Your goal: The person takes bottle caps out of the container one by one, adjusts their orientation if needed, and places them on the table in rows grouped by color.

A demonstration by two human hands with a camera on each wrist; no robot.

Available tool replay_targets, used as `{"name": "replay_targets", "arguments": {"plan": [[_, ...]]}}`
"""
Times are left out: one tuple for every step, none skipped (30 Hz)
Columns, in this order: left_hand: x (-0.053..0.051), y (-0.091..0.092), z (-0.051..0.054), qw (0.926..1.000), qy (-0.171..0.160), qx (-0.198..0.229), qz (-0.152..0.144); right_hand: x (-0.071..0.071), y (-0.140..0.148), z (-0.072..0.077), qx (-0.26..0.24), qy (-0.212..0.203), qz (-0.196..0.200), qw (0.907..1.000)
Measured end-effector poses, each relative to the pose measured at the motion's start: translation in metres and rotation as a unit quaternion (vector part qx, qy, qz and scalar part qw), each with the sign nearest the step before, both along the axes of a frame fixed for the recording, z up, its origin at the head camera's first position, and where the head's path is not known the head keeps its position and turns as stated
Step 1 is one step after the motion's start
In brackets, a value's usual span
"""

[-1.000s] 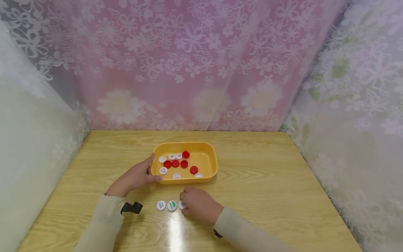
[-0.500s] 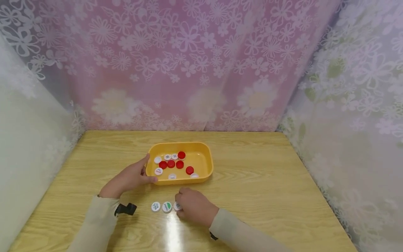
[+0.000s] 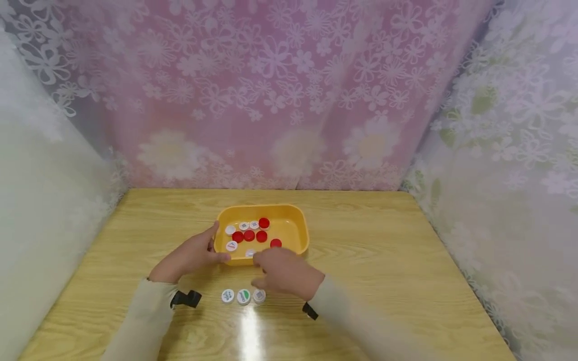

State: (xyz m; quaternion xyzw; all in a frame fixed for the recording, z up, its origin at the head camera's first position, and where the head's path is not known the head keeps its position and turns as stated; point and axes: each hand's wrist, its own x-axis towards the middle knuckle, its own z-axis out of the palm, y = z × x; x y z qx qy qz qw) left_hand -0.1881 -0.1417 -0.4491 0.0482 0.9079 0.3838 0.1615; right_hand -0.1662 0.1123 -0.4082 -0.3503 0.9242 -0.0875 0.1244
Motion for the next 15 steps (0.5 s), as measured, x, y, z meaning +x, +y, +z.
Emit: {"name": "replay_targets", "arguments": {"plan": [[0.0, 0.0, 0.001, 1.0, 0.005, 0.0, -0.003, -0.008, -0.005, 0.01, -0.007, 0.012, -0.002, 0.9999], [0.0, -0.001, 0.001, 1.0, 0.008, -0.002, -0.005, -0.016, -0.011, 0.018, -0.006, 0.03, 0.003, 0.9995], [0.0, -0.001, 0.002, 0.9999, 0.008, -0.001, -0.007, -0.025, -0.018, 0.024, 0.0, 0.05, 0.016, 0.9986], [0.0, -0.002, 0.003, 0.9999, 0.009, 0.001, -0.009, -0.034, -0.026, 0.027, 0.014, 0.066, 0.032, 0.9972], [0.0, -0.002, 0.003, 0.9999, 0.01, 0.0, -0.01, -0.043, -0.033, 0.028, 0.035, 0.082, 0.056, 0.9944], [0.001, -0.003, 0.003, 0.9998, 0.012, 0.0, -0.014, -0.05, -0.042, 0.027, 0.059, 0.091, 0.081, 0.9908], [0.001, -0.003, 0.003, 0.9998, 0.011, 0.002, -0.019, -0.057, -0.05, 0.025, 0.085, 0.097, 0.107, 0.9859], [0.001, -0.004, 0.003, 0.9997, 0.01, 0.003, -0.022, -0.063, -0.057, 0.022, 0.112, 0.1, 0.132, 0.9799], [0.002, -0.004, 0.003, 0.9996, 0.01, 0.004, -0.025, -0.068, -0.064, 0.018, 0.134, 0.098, 0.154, 0.974], [0.002, -0.004, 0.003, 0.9995, 0.012, 0.005, -0.027, -0.073, -0.071, 0.013, 0.152, 0.095, 0.171, 0.9688], [0.002, -0.003, 0.003, 0.9996, 0.012, 0.006, -0.027, -0.077, -0.076, 0.009, 0.169, 0.096, 0.186, 0.963], [0.003, -0.003, 0.003, 0.9995, 0.011, 0.007, -0.027, -0.081, -0.081, 0.004, 0.181, 0.094, 0.197, 0.959], [0.003, -0.003, 0.002, 0.9996, 0.009, 0.01, -0.026, -0.083, -0.085, 0.0, 0.191, 0.093, 0.204, 0.9555], [0.003, -0.003, 0.002, 0.9996, 0.009, 0.012, -0.022, -0.085, -0.089, -0.003, 0.198, 0.091, 0.208, 0.9534], [0.003, -0.003, 0.001, 0.9996, 0.01, 0.014, -0.02, -0.087, -0.092, -0.006, 0.203, 0.091, 0.211, 0.9518]]}}
